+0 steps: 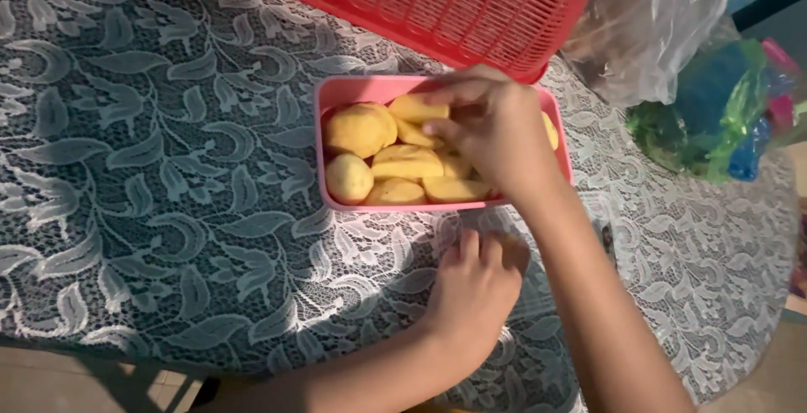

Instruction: Cutting peeled potatoes into smaller pieces using a utility knife.

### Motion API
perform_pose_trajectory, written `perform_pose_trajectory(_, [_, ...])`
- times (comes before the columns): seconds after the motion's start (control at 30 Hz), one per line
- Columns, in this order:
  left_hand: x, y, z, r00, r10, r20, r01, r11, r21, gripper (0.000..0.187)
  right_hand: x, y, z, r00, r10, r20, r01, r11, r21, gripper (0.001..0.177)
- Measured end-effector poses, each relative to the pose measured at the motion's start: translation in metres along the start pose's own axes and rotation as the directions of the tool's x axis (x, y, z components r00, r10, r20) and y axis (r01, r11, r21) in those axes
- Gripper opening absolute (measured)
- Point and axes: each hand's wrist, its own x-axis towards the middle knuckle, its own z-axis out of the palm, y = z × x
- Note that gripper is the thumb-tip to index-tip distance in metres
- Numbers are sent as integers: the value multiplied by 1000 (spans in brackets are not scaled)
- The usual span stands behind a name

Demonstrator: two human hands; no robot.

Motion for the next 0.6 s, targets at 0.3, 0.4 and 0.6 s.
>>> perform_pose_trajectory(0.3, [-2,-2,1,998,59,2,-59,998,-31,45,-19,23,9,1000,-9,4,10,982,-186,23])
perform_pose_trajectory(0.4, [-5,-6,6,997,80,7,-79,996,-47,49,-19,1,-12,997,-57,54,66,979,-191,25])
perform_pose_trajectory(0.6, [-2,-18,-26,978,196,71,-181,967,-180,62,-105,-14,-65,807,586,-76,-581,810,82,16])
